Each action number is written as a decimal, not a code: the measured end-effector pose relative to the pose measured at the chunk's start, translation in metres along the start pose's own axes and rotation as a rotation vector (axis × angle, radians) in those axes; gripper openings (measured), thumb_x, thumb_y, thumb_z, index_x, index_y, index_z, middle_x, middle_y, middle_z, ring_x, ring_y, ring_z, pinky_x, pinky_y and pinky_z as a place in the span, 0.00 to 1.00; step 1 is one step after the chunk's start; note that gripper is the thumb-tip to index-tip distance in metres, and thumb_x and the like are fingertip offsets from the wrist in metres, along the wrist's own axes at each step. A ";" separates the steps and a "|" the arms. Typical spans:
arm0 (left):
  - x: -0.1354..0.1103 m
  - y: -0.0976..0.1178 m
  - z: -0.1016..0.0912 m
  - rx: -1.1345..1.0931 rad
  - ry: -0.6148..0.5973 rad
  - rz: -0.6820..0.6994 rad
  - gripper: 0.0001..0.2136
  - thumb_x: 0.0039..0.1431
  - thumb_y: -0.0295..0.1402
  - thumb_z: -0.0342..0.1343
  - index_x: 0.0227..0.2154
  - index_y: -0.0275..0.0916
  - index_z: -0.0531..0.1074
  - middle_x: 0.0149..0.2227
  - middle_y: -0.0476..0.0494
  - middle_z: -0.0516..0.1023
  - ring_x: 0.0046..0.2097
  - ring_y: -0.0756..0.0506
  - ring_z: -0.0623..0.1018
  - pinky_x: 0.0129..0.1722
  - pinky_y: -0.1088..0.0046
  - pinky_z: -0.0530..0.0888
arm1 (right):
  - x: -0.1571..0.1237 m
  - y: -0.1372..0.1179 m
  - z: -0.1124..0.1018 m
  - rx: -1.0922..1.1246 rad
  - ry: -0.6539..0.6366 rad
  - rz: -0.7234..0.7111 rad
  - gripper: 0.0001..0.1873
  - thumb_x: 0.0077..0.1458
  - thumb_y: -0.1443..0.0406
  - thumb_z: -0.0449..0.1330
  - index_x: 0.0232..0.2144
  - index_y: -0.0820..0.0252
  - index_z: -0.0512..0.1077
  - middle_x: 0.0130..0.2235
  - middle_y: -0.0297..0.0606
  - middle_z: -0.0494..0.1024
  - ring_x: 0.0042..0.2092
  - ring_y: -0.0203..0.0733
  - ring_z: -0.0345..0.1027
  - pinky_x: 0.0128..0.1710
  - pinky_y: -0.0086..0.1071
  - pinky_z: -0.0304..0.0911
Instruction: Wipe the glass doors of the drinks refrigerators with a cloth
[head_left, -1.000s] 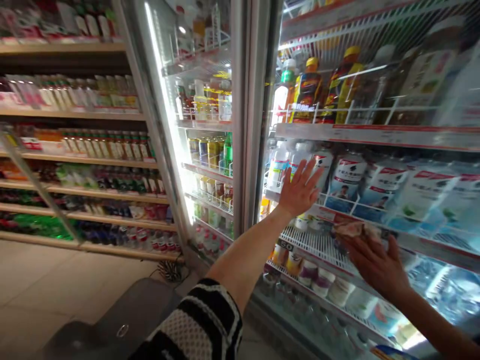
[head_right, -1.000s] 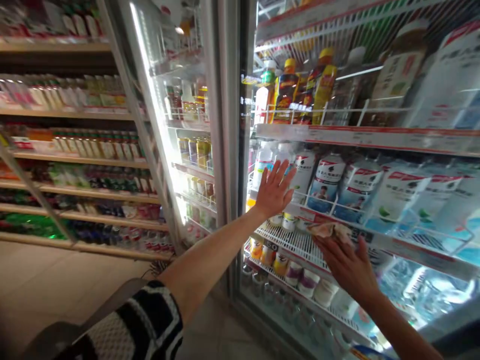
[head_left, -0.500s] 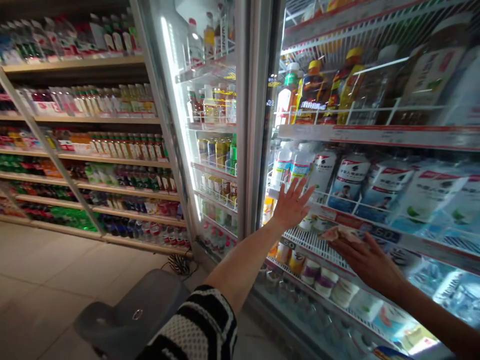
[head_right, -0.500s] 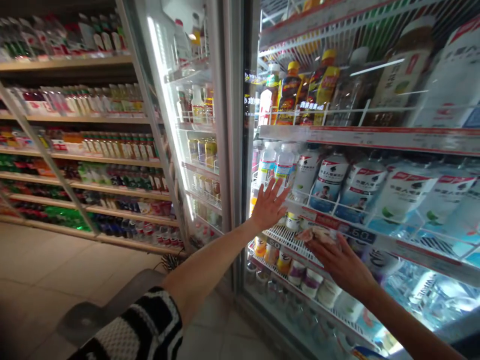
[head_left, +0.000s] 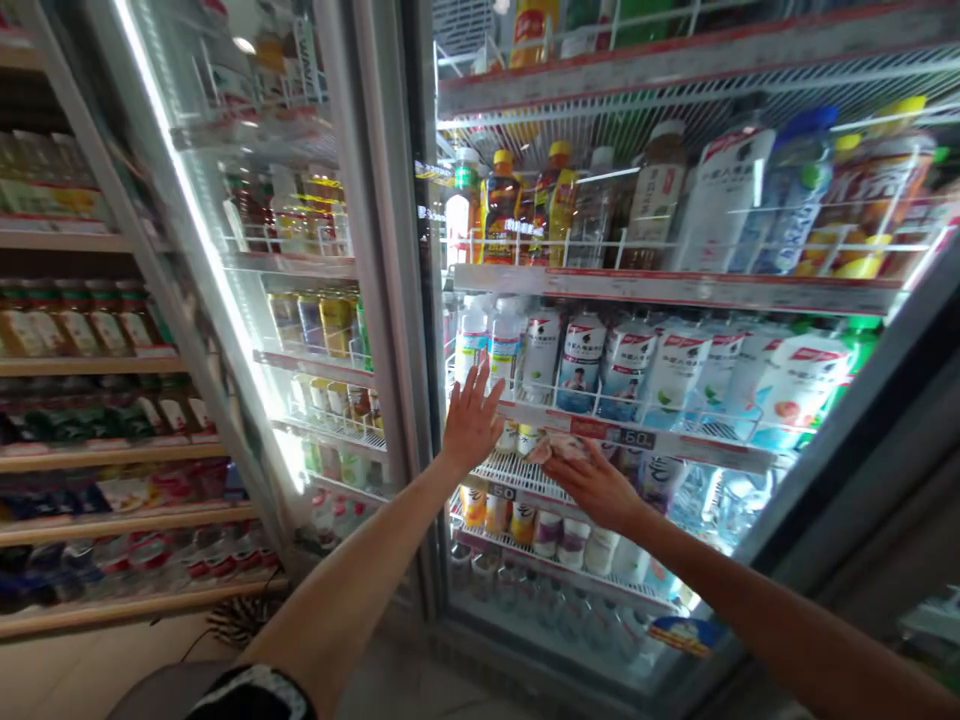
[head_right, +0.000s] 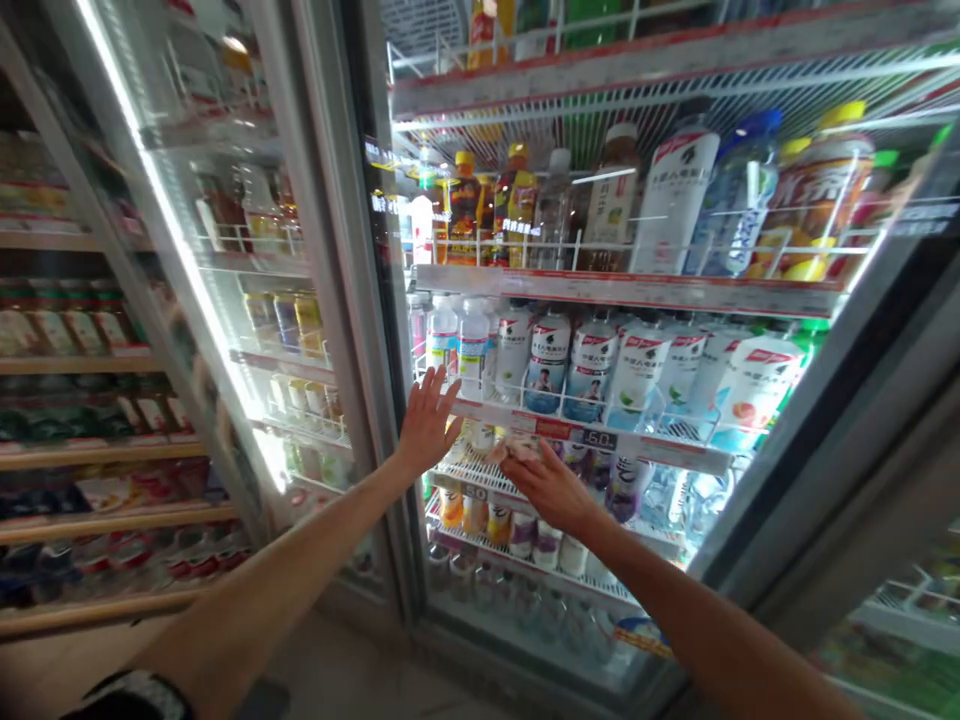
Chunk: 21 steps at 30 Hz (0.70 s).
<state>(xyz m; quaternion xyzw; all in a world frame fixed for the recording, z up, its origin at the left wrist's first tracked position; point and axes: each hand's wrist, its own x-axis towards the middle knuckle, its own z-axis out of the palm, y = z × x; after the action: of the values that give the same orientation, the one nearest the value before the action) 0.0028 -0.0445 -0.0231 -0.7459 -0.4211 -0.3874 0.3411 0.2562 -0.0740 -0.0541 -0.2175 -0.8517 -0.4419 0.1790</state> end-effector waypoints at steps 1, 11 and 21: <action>-0.003 0.000 0.001 0.000 0.003 0.004 0.30 0.61 0.35 0.45 0.63 0.41 0.41 0.66 0.36 0.43 0.66 0.40 0.40 0.61 0.53 0.51 | 0.004 0.002 -0.001 -0.003 -0.003 0.003 0.22 0.51 0.68 0.54 0.50 0.54 0.68 0.54 0.32 0.69 0.59 0.43 0.51 0.65 0.49 0.25; -0.010 -0.001 0.003 -0.006 0.001 0.016 0.28 0.60 0.34 0.46 0.62 0.39 0.47 0.65 0.36 0.46 0.66 0.40 0.42 0.62 0.56 0.51 | 0.046 0.029 -0.016 -0.036 0.028 0.260 0.26 0.53 0.67 0.53 0.55 0.53 0.62 0.58 0.35 0.64 0.62 0.48 0.46 0.63 0.53 0.24; 0.013 -0.003 -0.012 -0.046 0.049 0.079 0.26 0.60 0.35 0.48 0.60 0.40 0.52 0.65 0.37 0.45 0.66 0.40 0.43 0.63 0.54 0.46 | 0.058 0.085 -0.046 -0.152 0.104 0.514 0.31 0.52 0.64 0.55 0.58 0.50 0.57 0.63 0.38 0.56 0.65 0.52 0.36 0.61 0.57 0.24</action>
<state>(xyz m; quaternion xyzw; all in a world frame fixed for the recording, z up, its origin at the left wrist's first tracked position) 0.0018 -0.0483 -0.0059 -0.7598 -0.3738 -0.4015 0.3491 0.2574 -0.0566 0.0570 -0.4163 -0.7227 -0.4550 0.3120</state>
